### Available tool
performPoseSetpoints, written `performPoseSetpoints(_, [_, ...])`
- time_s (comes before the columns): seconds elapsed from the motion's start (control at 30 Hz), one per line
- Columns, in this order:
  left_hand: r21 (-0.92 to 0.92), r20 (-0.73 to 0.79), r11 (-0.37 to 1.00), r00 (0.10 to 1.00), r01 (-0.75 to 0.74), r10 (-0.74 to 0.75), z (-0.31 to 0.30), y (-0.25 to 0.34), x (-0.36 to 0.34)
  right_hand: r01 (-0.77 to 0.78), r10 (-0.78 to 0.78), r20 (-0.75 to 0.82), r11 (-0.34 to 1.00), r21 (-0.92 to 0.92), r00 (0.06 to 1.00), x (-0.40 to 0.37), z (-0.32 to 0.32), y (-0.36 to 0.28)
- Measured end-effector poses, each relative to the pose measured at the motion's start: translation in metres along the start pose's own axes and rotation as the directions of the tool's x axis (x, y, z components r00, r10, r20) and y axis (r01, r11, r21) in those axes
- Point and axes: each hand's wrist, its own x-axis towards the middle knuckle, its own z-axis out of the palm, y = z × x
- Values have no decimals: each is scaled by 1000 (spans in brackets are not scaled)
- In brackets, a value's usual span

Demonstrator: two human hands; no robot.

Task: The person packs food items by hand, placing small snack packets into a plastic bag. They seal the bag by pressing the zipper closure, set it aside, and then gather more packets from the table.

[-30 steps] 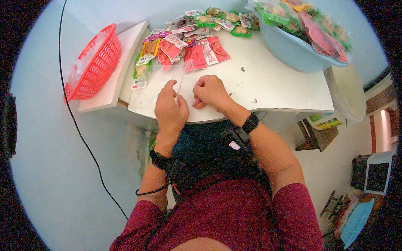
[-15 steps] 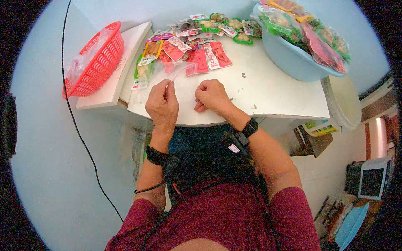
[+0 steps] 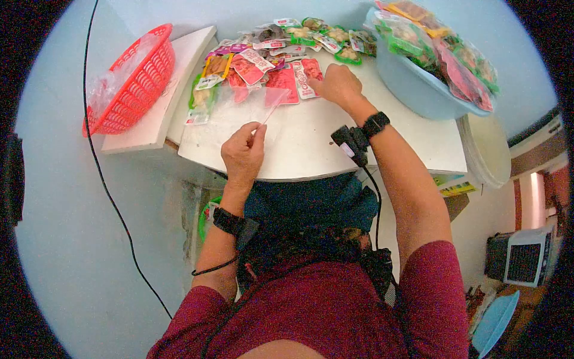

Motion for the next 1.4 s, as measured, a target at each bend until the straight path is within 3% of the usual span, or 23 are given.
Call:
performPoseSetpoints(0.07, [4,18,1000,1000,11,-11,-1,2,-2,-6,12,80,997,-78,997,8,8,0])
performPoseSetpoints(0.27, [24,34,1000,999,17,-18,-1,2,-2,-114,108,264,993,9,959,21,9,-6])
performPoseSetpoints(0.47, [-10,17,999,999,32,-32,-1,3,-3,-227,198,255,970,91,946,25,16,0])
performPoseSetpoints(0.63, [6,26,1000,1000,17,-18,-1,0,-3,-183,158,100,927,328,982,25,30,18])
performPoseSetpoints(0.77, [28,32,1000,999,8,-9,-3,1,-2,-156,201,-18,811,563,979,5,10,25])
performPoseSetpoints(0.87, [51,30,999,999,-12,11,-3,4,-3,-142,203,5,670,729,979,-11,0,45])
performPoseSetpoints(0.97, [25,10,999,999,-33,33,-1,2,-4,-223,284,84,501,836,955,-49,-24,38])
performPoseSetpoints(1.17, [39,-22,999,999,-26,27,-2,20,-13,-297,110,291,38,954,950,-132,-53,12])
performPoseSetpoints(1.27, [30,-17,999,1000,-11,12,-4,25,-15,-377,81,371,81,923,925,-149,-41,13])
performPoseSetpoints(1.4, [2,-7,1000,1000,-12,12,-8,32,-19,-407,33,406,44,912,913,-156,-31,2])
